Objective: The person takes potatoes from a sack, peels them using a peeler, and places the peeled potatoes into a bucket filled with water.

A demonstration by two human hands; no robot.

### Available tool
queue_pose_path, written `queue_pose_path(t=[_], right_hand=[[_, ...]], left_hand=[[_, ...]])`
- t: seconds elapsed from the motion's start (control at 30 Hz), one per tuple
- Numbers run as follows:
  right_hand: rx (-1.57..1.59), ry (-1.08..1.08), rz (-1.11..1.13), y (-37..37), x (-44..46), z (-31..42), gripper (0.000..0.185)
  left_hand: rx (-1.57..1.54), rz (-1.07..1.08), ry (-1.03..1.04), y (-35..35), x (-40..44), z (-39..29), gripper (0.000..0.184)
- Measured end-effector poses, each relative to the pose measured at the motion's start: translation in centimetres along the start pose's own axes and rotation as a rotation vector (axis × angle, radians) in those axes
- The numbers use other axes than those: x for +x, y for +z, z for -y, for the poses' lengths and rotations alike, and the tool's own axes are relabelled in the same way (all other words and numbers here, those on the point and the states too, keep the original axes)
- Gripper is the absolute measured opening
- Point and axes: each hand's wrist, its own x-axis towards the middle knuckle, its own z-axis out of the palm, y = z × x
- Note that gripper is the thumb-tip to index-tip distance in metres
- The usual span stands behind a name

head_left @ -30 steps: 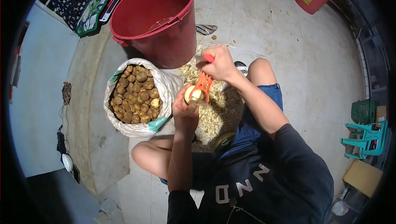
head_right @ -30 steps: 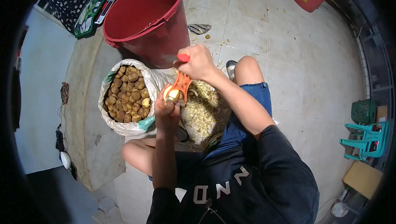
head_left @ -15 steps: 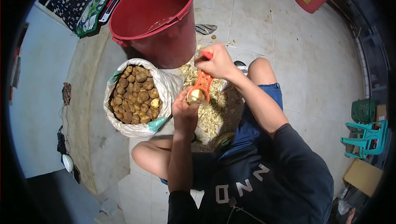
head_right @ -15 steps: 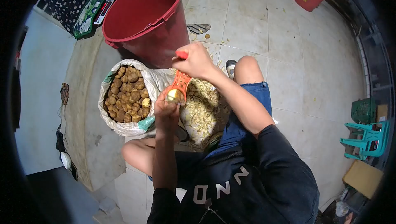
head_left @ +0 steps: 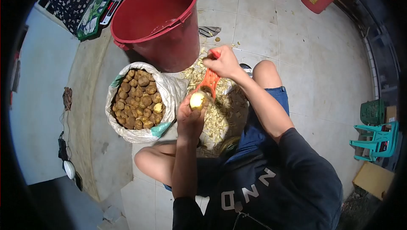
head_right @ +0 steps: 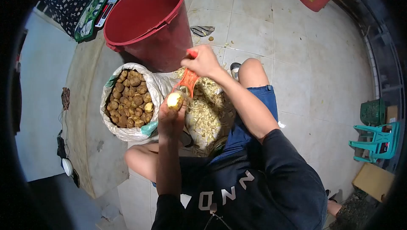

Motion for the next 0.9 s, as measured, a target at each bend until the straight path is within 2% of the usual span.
queue_pose_path(t=[0.03, 0.13, 0.17, 0.2, 0.27, 0.3, 0.37, 0.4, 0.43, 0.5, 0.53, 0.57, 0.6, 0.67, 0.7, 0.73, 0.8, 0.83, 0.87, 0.9], right_hand=[[-0.031, -0.181, -0.041, 0.5, -0.6, 0.9, 0.020], [-0.164, -0.212, -0.085, 0.2, 0.3, -0.5, 0.018], [-0.252, -0.046, -0.075, 0.3, 1.2, -3.4, 0.016], [-0.254, -0.054, -0.082, 0.0, 1.3, -2.7, 0.016], [-0.029, -0.029, -0.015, -0.1, 0.2, -0.3, 0.016], [-0.068, -0.233, -0.050, 0.4, -0.5, 0.7, 0.020], [-0.045, -0.192, -0.063, 0.4, -0.3, 0.1, 0.021], [-0.020, -0.155, -0.077, 0.4, -0.1, -0.2, 0.022], [-0.056, 0.025, -0.067, 0.1, 0.6, -0.9, 0.021], [0.034, 0.035, -0.057, 0.0, 0.3, -0.6, 0.020], [0.123, 0.061, -0.038, 0.2, -0.2, -0.1, 0.019], [-0.045, -0.199, -0.068, 0.4, -0.6, 0.1, 0.019], [-0.045, -0.197, -0.067, 0.4, -0.4, -0.5, 0.019], [-0.102, -0.281, -0.217, 0.6, 0.5, -2.6, 0.020], [-0.249, -0.066, -0.185, -0.2, 1.0, -3.8, 0.022], [-0.251, -0.078, -0.192, -0.6, 1.5, -4.0, 0.022], [-0.176, 0.075, -0.151, -0.5, 1.4, -4.2, 0.024], [-0.133, 0.051, -0.139, -0.2, 1.3, -3.9, 0.024], [-0.131, 0.048, -0.132, 0.0, 1.2, -3.7, 0.024], [-0.102, 0.066, -0.127, 0.2, 0.9, -3.3, 0.023]], left_hand=[[0.116, -0.012, 0.010, -0.1, 0.1, 0.0, 0.063], [0.297, -0.064, 0.015, 0.6, -0.3, -0.3, 0.063], [0.358, -0.089, 0.020, 1.0, -0.1, -0.5, 0.061], [0.360, -0.080, 0.026, 0.9, 0.2, -0.5, 0.061], [0.032, 0.021, 0.025, -0.1, 0.3, 0.0, 0.054], [0.029, 0.016, 0.025, -0.1, 0.2, 0.1, 0.054], [0.252, -0.006, 0.046, 0.2, 0.1, 0.2, 0.050], [0.254, -0.008, 0.045, 0.4, -0.2, 0.1, 0.050], [0.349, -0.042, 0.063, 0.8, -0.2, -0.2, 0.049], [0.448, -0.071, 0.082, 1.0, 0.4, -0.4, 0.048], [0.378, -0.040, 0.064, 0.9, 0.4, -0.5, 0.048], [0.307, -0.011, 0.047, 0.8, 0.3, -0.4, 0.047], [0.235, 0.022, 0.033, 0.7, 0.3, -0.3, 0.047], [0.183, -0.004, 0.053, 0.3, -0.1, 0.0, 0.048], [0.133, -0.019, 0.082, 0.4, 0.1, 0.0, 0.049], [0.134, -0.007, 0.090, 0.7, 0.5, -0.2, 0.049], [0.039, -0.038, 0.032, 1.4, 0.1, -0.8, 0.066], [0.000, -0.053, 0.016, 2.2, 0.4, -1.2, 0.048], [0.001, -0.057, 0.022, 1.0, 0.9, -0.9, 0.048], [-0.087, -0.179, -0.002, -1.2, 1.4, -0.1, 0.042]])
